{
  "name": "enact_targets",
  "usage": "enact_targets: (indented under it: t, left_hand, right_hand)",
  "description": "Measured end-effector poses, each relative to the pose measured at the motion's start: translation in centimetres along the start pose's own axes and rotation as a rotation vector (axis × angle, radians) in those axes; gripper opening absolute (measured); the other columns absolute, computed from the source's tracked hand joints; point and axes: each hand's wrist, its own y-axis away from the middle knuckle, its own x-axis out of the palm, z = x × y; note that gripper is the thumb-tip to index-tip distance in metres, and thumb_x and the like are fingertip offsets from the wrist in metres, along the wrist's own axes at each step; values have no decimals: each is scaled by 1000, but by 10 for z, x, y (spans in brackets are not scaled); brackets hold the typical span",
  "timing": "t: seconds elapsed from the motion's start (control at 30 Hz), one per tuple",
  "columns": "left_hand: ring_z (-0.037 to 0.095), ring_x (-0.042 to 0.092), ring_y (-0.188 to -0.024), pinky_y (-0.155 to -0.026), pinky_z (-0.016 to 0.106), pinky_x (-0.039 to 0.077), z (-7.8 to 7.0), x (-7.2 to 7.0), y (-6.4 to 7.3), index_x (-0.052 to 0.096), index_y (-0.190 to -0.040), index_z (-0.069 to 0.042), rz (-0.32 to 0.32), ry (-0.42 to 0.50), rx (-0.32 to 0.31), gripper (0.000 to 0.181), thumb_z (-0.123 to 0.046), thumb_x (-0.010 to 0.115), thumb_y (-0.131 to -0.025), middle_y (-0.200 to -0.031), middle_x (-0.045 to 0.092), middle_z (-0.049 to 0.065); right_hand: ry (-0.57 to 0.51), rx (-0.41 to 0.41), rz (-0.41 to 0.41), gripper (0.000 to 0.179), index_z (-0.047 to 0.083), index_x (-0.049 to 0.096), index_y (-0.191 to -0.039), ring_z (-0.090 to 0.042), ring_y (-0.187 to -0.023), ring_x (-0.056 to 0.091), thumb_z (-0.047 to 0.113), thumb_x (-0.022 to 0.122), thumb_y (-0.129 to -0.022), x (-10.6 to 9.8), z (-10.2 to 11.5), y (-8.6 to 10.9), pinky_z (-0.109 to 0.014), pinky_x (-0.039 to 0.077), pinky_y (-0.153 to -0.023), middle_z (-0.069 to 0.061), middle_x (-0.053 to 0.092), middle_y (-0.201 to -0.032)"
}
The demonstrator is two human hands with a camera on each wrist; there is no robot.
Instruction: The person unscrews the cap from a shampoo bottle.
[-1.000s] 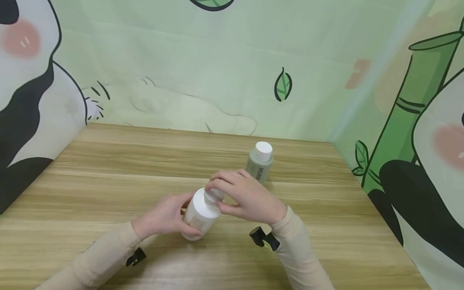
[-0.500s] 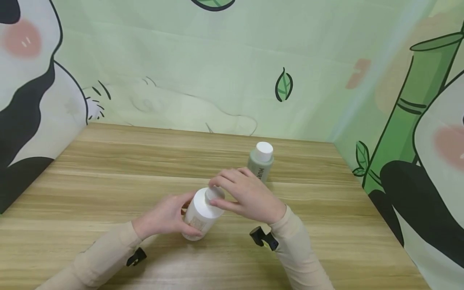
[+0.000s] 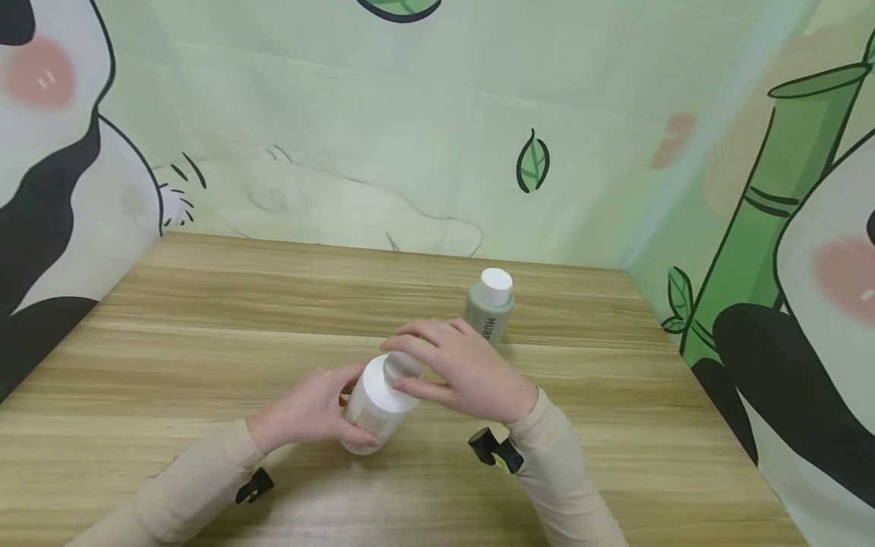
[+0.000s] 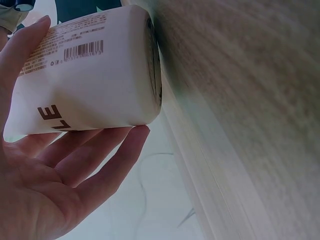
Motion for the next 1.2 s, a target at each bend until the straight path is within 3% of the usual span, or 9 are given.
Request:
enact_targets:
  t: [0.3, 0.7, 0.97, 1.2]
  left_hand:
    - [22, 68, -97, -81, 34, 59, 2, 0, 0, 55, -121, -11, 0, -26, 2, 72, -33, 89, -62, -109, 70, 6]
    - [23, 68, -99, -82, 36, 59, 2, 0, -1, 55, -121, -12, 2, -10, -14, 72, -32, 90, -62, -109, 70, 6]
    - [23, 69, -98, -81, 37, 59, 3, 0, 0, 55, -123, -13, -6, -41, 12, 73, -33, 89, -61, -109, 71, 6]
    - [23, 68, -99, -83, 38, 59, 3, 1, 0, 54, -124, -12, -5, -14, 5, 75, -32, 90, -61, -110, 70, 6]
  right_hand:
    - [24, 6, -40, 29, 16, 64, -114, -12, -103, 61, 36, 59, -95, 1, -1, 0, -33, 44, -84, 4, 66, -111]
    - [-44, -43, 22, 35, 15, 61, -120, -19, -113, 58, 16, 68, -86, -1, 0, -1, -37, 46, -90, -2, 63, -119]
    - [-38, 35, 53, 44, 13, 55, -130, -18, -120, 56, 34, 63, -92, -2, 2, -1, -37, 45, -94, 0, 61, -127]
    - [-7, 49, 35, 41, 13, 59, -125, -15, -115, 58, 36, 63, -92, -4, 3, -1, -35, 44, -91, 2, 64, -122]
